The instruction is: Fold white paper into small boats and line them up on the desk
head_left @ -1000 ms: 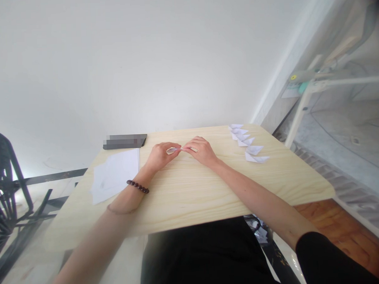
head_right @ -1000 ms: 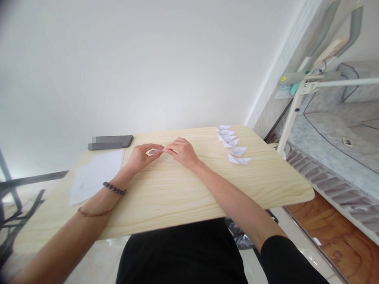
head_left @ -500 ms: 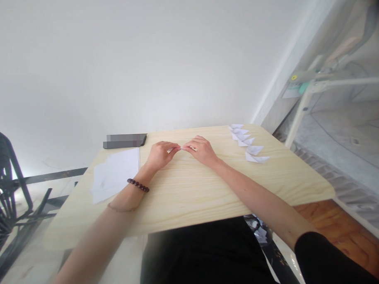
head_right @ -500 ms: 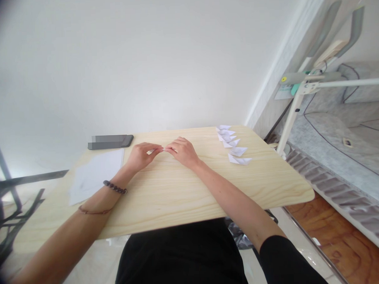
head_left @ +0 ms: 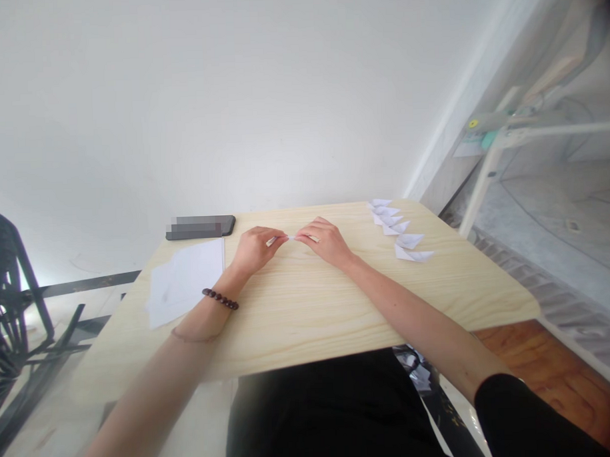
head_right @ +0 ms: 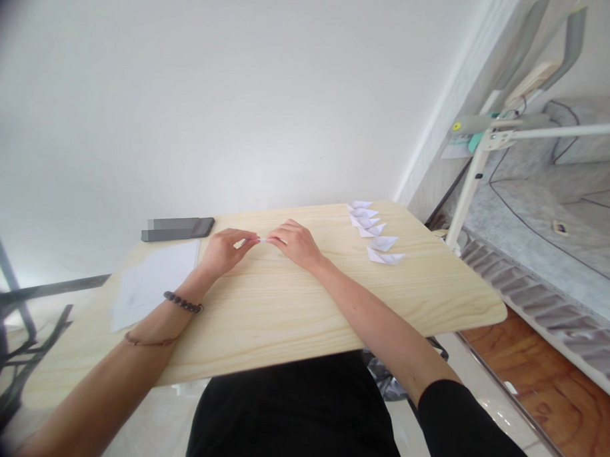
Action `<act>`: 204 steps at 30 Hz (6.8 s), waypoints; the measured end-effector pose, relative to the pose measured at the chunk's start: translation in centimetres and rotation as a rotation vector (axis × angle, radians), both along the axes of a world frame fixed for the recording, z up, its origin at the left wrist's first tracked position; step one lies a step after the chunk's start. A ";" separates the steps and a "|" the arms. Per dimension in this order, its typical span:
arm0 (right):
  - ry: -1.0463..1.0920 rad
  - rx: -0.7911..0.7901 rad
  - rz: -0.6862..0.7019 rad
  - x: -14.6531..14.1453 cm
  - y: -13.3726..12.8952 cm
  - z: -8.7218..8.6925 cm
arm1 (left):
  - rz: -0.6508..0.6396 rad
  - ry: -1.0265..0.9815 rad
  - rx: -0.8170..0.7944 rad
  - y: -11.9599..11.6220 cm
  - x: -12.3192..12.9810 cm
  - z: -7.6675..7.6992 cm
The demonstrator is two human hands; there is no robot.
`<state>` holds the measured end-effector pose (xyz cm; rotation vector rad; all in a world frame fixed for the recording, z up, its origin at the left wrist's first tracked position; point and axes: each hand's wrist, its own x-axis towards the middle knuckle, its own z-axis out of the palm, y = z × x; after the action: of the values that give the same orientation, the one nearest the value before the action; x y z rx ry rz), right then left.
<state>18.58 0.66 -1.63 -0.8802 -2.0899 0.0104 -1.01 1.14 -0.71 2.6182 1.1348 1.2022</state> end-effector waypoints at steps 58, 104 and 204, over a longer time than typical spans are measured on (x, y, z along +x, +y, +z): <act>0.028 -0.074 0.041 0.4 0.2 -0.3 | -0.099 0.000 -0.427 -0.8 0.3 0.3; -0.038 -0.244 -0.103 0.3 0.5 -0.5 | 0.287 0.396 -0.087 0.3 0.1 -0.1; -0.181 -0.174 -0.010 0.0 0.1 -1.0 | 0.018 0.257 -0.183 -0.1 0.0 0.2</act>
<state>18.54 0.71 -2.61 -1.0279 -2.2787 0.1128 -1.04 1.00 -0.56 2.6793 1.2421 0.7377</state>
